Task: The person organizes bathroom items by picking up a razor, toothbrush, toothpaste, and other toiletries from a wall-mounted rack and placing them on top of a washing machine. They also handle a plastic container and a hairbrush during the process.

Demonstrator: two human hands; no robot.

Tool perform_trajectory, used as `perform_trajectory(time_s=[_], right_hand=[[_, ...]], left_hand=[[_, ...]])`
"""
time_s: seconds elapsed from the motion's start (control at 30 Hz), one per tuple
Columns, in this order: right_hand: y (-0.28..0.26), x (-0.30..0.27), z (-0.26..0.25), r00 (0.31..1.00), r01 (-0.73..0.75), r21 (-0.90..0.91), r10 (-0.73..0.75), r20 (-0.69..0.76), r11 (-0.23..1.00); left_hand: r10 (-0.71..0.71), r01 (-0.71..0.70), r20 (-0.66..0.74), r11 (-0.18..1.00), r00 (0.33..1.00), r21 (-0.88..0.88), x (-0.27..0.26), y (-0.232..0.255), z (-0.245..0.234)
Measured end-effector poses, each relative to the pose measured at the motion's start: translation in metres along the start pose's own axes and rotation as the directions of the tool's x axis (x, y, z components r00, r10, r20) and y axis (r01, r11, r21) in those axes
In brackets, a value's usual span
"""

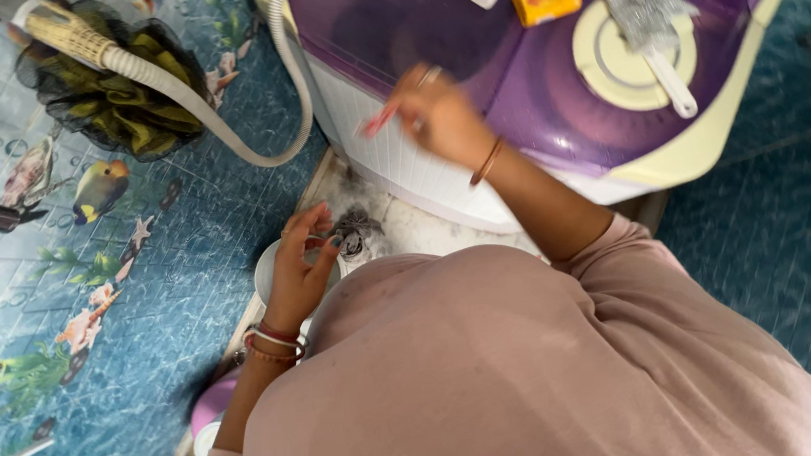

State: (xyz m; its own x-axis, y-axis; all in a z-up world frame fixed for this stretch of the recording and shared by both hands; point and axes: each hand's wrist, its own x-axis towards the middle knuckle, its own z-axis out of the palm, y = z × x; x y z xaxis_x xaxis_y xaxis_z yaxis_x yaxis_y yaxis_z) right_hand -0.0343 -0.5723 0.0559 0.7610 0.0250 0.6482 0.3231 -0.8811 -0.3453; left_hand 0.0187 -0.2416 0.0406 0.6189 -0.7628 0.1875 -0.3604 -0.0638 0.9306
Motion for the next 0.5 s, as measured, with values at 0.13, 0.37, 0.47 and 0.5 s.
perform_trajectory(time_s=[0.13,0.37,0.47,0.5], right_hand=[[-0.122,-0.034,0.01,0.992,-0.013,0.052,0.006,0.123,0.999],[-0.222,-0.1,0.013,0.965,-0.226,0.024,0.22,0.141,0.974],[-0.27,-0.13,0.0,0.942,-0.335,0.136,0.335,0.025,0.932],[-0.285,-0.138,-0.004,0.928,-0.369,0.119,0.373,-0.018,0.922]], left_hand=[[0.136,-0.164,0.13,0.958,0.982,0.237,0.003,0.027,0.002],[0.309,-0.476,0.425,0.797,0.851,0.372,-0.044,0.034,0.015],[0.455,-0.625,0.481,0.725,0.749,0.288,-0.066,0.034,0.02],[0.486,-0.654,0.498,0.715,0.718,0.246,-0.072,0.034,0.024]])
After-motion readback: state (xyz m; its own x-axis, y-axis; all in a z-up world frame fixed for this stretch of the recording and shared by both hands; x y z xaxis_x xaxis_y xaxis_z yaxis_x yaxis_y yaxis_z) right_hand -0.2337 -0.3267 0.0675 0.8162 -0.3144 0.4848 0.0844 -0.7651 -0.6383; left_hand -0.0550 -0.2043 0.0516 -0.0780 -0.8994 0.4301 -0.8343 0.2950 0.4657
